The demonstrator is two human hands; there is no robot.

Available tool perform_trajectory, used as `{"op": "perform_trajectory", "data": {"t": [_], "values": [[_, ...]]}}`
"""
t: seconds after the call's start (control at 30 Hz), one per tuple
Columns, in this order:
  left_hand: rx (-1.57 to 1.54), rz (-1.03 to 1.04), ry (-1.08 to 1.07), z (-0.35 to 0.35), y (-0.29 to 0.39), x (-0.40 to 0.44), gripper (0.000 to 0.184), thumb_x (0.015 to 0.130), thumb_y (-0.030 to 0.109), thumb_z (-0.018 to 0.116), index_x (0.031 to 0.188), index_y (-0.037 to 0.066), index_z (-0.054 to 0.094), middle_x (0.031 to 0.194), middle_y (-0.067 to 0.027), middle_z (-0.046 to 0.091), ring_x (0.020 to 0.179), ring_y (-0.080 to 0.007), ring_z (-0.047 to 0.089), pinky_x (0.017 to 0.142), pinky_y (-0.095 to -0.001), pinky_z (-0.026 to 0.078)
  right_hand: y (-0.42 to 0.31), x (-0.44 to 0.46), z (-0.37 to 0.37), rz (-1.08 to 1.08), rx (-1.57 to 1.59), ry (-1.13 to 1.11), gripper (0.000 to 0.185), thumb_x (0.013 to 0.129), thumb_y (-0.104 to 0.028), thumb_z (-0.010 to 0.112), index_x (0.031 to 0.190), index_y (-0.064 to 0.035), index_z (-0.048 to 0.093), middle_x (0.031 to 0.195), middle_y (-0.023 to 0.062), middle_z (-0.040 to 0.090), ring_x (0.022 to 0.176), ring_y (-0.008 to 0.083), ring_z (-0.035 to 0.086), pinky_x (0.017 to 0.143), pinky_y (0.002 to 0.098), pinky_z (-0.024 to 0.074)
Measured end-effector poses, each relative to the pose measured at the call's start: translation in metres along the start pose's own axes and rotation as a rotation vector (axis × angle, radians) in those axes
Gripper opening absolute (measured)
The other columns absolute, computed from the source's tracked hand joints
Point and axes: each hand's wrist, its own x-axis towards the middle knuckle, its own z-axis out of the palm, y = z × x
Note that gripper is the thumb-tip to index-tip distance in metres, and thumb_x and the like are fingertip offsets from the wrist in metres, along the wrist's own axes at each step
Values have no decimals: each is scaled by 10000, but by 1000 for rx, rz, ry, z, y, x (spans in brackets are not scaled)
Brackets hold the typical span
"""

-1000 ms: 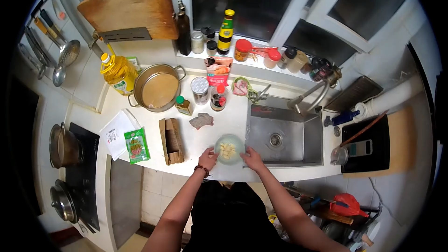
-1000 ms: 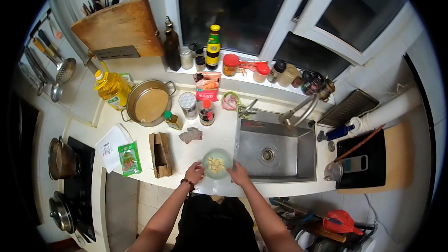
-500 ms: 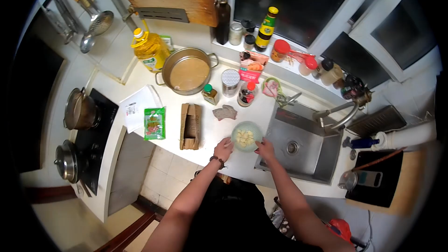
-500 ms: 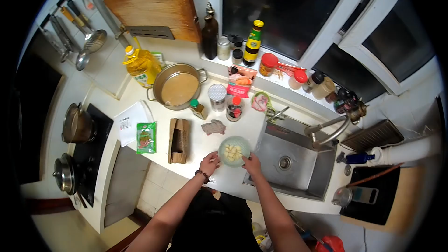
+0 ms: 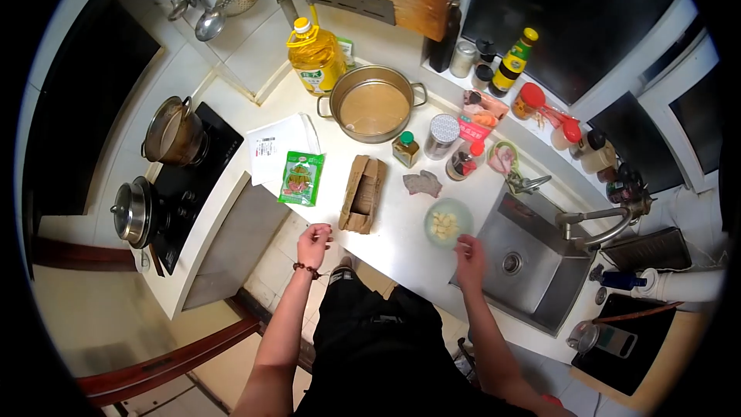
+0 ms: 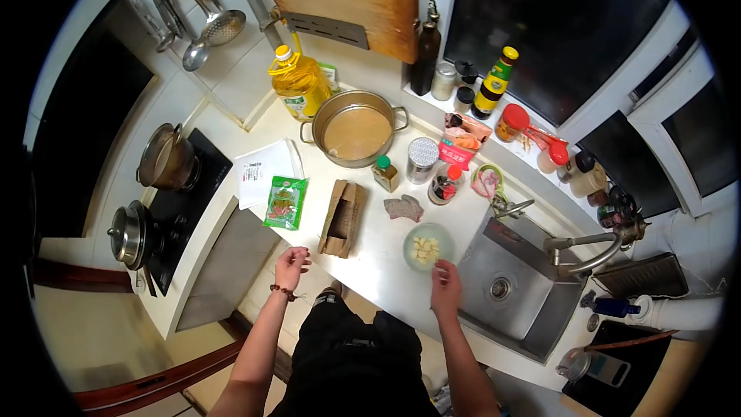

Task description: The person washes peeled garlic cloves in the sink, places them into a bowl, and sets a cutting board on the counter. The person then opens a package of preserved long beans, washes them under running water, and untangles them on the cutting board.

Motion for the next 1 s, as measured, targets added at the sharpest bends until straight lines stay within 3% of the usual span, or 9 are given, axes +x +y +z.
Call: {"op": "perform_trajectory", "data": {"t": [0.17, 0.27, 0.37, 0.43, 0.47, 0.53, 0.6, 0.77, 1.0], "values": [[239, 16, 200, -64, -33, 70, 290, 915, 256, 716, 1098, 31, 695, 951, -90, 724, 872, -198, 710, 752, -343, 561, -26, -6, 104, 2, -20, -445, 577, 926, -265, 717, 1390, -3, 494, 1219, 186, 667, 863, 250, 715, 775, 348, 569], [387, 64, 297, -103, -38, 120, 357, 879, 293, 741, 1104, 22, 687, 966, -127, 726, 867, -270, 710, 801, -399, 551, -59, -10, 172, 192, -175, -555, 923, 904, -366, 748, 1569, -23, 207, 1460, 284, 472, 908, 249, 729, 656, 344, 625], [585, 38, 175, -131, -31, 166, 498, 822, 323, 791, 1205, 43, 640, 1208, -190, 654, 1074, -353, 646, 900, -433, 521, -91, -8, 222, 290, -177, -482, 878, 919, -372, 730, 1553, -10, 242, 1397, 285, 530, 850, 270, 737, 622, 338, 618], [819, 83, 33, -136, -16, 178, 747, 746, 338, 854, 1392, 140, 536, 1455, -218, 466, 1330, -406, 462, 1026, -494, 448, -94, -2, 238, 313, -206, -359, 598, 942, -298, 681, 1394, 37, 478, 1193, 283, 664, 805, 316, 740, 616, 393, 598], [811, 96, 11, -132, 0, 180, 747, 746, 338, 854, 1392, 140, 536, 1455, -218, 466, 1330, -406, 462, 1026, -494, 448, -87, 10, 242, 317, -213, -334, 598, 942, -298, 681, 1394, 37, 478, 1193, 283, 664, 805, 316, 740, 616, 393, 598], [1121, 374, -194, -122, 30, 169, 836, 716, 354, 878, 1453, 254, 496, 1551, -205, 343, 1425, -397, 347, 1071, -582, 391, -75, 17, 244, 124, -611, -211, 260, 917, -192, 614, 1097, -7, 645, 899, 244, 717, 812, 422, 701, 747, 510, 568], [1188, 480, -286, -116, 21, 178, 830, 725, 348, 876, 1459, 294, 491, 1589, -183, 273, 1462, -387, 278, 1086, -614, 359, -101, 16, 237, 38, -646, -37, 151, 891, -123, 577, 966, -16, 653, 855, 256, 692, 844, 464, 671, 777, 564, 533], [1297, 584, -413, -113, -2, 210, 791, 785, 296, 843, 1481, 335, 471, 1650, -132, 169, 1513, -378, 182, 1120, -646, 309, -92, 15, 208, 221, -659, 2, 242, 920, -186, 576, 1068, -31, 687, 910, 247, 710, 878, 430, 688, 802, 521, 547], [1345, 613, -389, -142, -9, 247, 690, 880, 227, 753, 1489, 360, 457, 1685, -101, 98, 1526, -359, 183, 1129, -605, 338, -87, 9, 170, 182, -792, 57, 250, 940, -231, 580, 1001, -28, 713, 908, 261, 701, 876, 448, 678, 794, 522, 539]]}}
